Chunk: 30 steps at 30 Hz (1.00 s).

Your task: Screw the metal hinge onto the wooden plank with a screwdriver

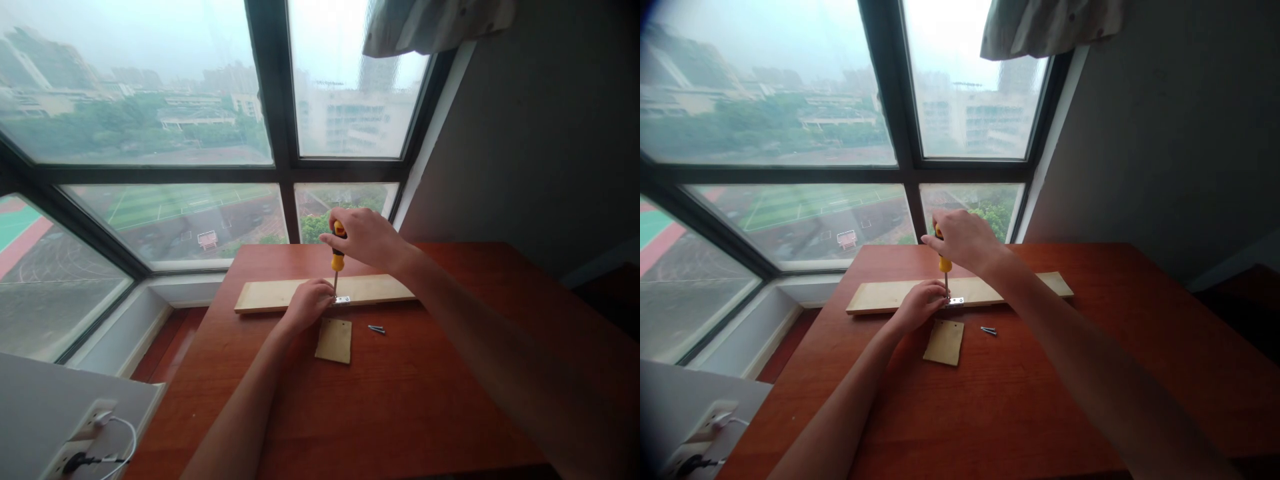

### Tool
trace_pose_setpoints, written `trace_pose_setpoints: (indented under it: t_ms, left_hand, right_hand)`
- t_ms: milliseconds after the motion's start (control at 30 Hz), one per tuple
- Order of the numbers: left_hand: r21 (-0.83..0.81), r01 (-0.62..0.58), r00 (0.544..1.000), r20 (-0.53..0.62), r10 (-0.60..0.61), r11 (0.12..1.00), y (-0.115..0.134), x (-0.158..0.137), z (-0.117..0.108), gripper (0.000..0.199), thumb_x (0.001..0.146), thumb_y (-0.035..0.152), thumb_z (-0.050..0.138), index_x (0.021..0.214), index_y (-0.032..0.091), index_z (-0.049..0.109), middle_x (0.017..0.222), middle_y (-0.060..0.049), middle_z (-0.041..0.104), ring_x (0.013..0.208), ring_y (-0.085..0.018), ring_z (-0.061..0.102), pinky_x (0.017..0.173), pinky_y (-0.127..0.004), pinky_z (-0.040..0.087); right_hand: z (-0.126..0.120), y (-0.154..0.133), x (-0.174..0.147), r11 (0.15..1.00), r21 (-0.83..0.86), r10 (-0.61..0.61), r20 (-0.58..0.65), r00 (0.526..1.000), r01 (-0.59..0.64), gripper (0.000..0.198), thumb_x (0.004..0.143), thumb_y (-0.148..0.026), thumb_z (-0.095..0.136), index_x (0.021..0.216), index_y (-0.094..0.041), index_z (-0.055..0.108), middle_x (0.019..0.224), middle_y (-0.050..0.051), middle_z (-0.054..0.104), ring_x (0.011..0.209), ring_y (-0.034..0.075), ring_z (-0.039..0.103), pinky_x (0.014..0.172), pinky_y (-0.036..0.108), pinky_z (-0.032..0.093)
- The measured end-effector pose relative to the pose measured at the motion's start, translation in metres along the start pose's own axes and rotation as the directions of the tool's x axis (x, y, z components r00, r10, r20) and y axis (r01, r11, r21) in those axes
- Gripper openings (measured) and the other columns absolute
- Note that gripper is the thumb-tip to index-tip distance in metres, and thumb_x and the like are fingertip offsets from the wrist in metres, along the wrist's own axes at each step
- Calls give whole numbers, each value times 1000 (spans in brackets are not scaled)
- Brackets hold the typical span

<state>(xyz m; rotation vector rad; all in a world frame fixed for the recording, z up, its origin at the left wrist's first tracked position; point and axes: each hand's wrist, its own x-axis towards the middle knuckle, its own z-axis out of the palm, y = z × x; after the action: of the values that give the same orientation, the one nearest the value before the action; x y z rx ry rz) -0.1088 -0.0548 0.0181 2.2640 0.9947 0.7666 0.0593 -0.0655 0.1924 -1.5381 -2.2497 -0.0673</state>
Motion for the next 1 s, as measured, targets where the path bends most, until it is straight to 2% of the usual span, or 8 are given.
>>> trace_pose_setpoints:
  t_ms: [100, 200, 333, 433, 567, 733, 867, 1000]
  left_hand:
    - [-8, 0, 1000, -9, 0, 1000, -1, 0, 1, 9, 80, 20, 61, 78, 19, 70, 94, -5, 69, 87, -18, 63, 82, -27, 48]
    - [-5, -1, 1000, -5, 1, 1000, -1, 0, 1, 9, 80, 19, 61, 79, 19, 70, 94, -5, 69, 87, -18, 63, 82, -27, 48]
    - [3, -7, 1000, -2, 7, 1000, -2, 0, 2, 9, 80, 19, 61, 80, 20, 70, 93, -5, 69, 87, -18, 64, 81, -26, 49]
    - [3, -14, 1000, -11, 14, 1000, -2, -1, 2, 9, 80, 18, 61, 80, 20, 70, 92, -4, 69, 86, -17, 64, 80, -26, 48]
    - [0, -6, 1000, -24, 6, 1000, -3, -1, 3, 8, 79, 18, 61, 79, 20, 69, 90, -4, 69, 85, -17, 63, 80, -26, 48]
    - [-18, 32, 999, -30, -32, 999, -1, 0, 3, 6, 79, 18, 62, 78, 19, 68, 89, -3, 68, 83, -17, 63, 80, -27, 47]
    - [-26, 56, 998, -37, -57, 998, 0, -1, 4, 6, 79, 19, 62, 77, 20, 67, 87, -3, 68, 82, -17, 62, 79, -27, 47]
    - [-24, 43, 998, -40, -44, 999, -1, -1, 4, 6, 79, 18, 61, 78, 19, 67, 88, -3, 68, 82, -17, 61, 80, -28, 47]
  right_hand:
    - [-2, 2, 0, 991, 102, -90, 31, 995, 87, 13, 82, -26, 53, 92, -20, 56, 85, 4, 63, 74, 17, 53, 62, 29, 34]
    - [-4, 3, -1, 956, 238, -192, 67, 979, 171, 23, 74, -15, 52, 97, -19, 56, 95, 4, 63, 82, 17, 54, 68, 27, 37]
    - [-1, 4, -1, 986, 139, -96, 34, 995, 90, 25, 82, -32, 55, 104, -19, 56, 103, 8, 62, 84, 20, 55, 68, 30, 38]
    - [2, 5, 1, 998, 45, -32, 11, 999, 32, 25, 85, -41, 55, 99, -20, 57, 94, 7, 63, 80, 20, 55, 66, 30, 36]
    - [0, 8, 2, 984, 105, -144, 24, 989, 140, 13, 83, -26, 53, 94, -20, 57, 89, 4, 62, 79, 18, 54, 68, 30, 36]
    - [-4, 11, 0, 953, 212, -229, 44, 972, 215, 24, 76, -14, 51, 98, -20, 58, 96, 4, 61, 81, 17, 53, 70, 29, 37]
    - [-3, 9, 0, 935, 263, -259, 46, 965, 238, 21, 75, -13, 51, 94, -19, 59, 92, 4, 61, 80, 16, 52, 71, 28, 37]
    - [-1, 5, 2, 930, 266, -254, -41, 966, 255, 12, 79, -17, 56, 90, -18, 59, 86, 3, 60, 76, 15, 51, 70, 28, 37]
